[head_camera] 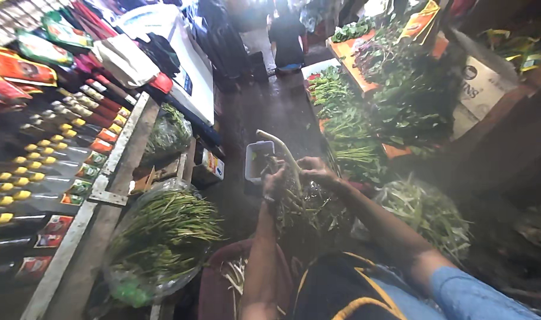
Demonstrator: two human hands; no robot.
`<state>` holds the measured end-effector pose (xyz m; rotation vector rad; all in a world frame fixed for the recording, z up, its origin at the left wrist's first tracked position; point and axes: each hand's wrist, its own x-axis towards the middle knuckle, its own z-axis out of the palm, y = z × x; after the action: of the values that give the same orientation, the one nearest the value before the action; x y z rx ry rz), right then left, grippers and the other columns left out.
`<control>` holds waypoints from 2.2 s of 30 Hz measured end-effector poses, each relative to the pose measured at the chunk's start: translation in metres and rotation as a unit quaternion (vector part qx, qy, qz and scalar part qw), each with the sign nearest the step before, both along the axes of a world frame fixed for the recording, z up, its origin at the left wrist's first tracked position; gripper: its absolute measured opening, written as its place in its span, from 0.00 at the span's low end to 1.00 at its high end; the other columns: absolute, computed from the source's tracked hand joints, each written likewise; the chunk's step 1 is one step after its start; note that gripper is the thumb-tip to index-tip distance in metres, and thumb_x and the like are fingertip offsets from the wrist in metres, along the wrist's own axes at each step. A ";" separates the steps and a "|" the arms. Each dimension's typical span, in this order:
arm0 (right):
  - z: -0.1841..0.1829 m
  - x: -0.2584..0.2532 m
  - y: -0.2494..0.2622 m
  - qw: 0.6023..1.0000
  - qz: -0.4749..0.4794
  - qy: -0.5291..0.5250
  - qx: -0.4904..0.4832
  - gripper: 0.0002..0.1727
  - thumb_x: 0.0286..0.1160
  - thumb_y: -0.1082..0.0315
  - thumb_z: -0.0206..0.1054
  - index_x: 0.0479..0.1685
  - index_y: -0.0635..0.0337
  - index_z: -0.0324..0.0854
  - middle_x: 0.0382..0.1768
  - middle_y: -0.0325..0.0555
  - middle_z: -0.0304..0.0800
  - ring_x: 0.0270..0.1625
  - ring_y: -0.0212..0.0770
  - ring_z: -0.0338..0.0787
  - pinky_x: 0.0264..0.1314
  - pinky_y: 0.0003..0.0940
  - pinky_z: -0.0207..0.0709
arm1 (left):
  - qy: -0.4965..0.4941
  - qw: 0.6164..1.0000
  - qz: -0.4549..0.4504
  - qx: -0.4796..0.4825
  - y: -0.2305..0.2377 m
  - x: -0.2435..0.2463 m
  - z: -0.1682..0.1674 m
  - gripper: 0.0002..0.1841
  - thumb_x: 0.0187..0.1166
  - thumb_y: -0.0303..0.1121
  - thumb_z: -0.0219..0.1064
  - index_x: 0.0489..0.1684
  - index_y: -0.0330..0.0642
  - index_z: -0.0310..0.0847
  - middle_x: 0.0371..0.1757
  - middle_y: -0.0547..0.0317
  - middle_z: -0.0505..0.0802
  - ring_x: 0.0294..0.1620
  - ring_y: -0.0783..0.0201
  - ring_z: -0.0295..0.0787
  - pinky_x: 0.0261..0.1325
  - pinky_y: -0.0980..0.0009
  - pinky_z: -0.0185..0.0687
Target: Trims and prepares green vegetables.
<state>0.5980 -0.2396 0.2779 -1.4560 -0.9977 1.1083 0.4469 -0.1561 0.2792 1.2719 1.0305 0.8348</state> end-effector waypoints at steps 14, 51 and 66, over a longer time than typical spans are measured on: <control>-0.026 -0.022 0.006 0.991 0.087 -0.097 0.040 0.16 0.80 0.71 0.59 0.61 0.70 0.80 0.50 0.54 0.90 0.50 0.39 0.89 0.59 0.40 0.83 | -0.099 0.992 0.037 0.067 0.041 -0.001 -0.003 0.11 0.81 0.28 0.67 0.58 0.38 0.81 0.37 0.61 0.91 0.26 0.74 0.81 0.31 0.77 0.79; 0.007 -0.041 0.019 0.847 -0.141 -0.381 0.344 0.13 0.72 0.75 0.69 0.52 0.73 0.90 0.41 0.61 0.95 0.39 0.54 0.96 0.45 0.45 0.90 | -0.161 0.976 -0.033 0.145 0.008 -0.006 0.059 0.03 0.84 0.23 0.60 0.48 0.39 0.76 0.32 0.67 0.86 0.27 0.78 0.80 0.33 0.81 0.80; 0.040 -0.004 0.029 0.952 -0.026 -0.141 0.272 0.06 0.72 0.80 0.71 0.45 0.69 0.88 0.33 0.47 0.92 0.31 0.30 0.88 0.39 0.27 0.85 | -0.213 0.959 -0.123 0.140 0.026 -0.002 0.038 0.08 0.77 0.25 0.67 0.49 0.47 0.85 0.38 0.64 0.93 0.33 0.72 0.89 0.37 0.73 0.87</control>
<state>0.5945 -0.2103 0.3178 -1.1879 -1.3303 0.5250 0.4444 -0.1298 0.3175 1.3445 0.4091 1.0276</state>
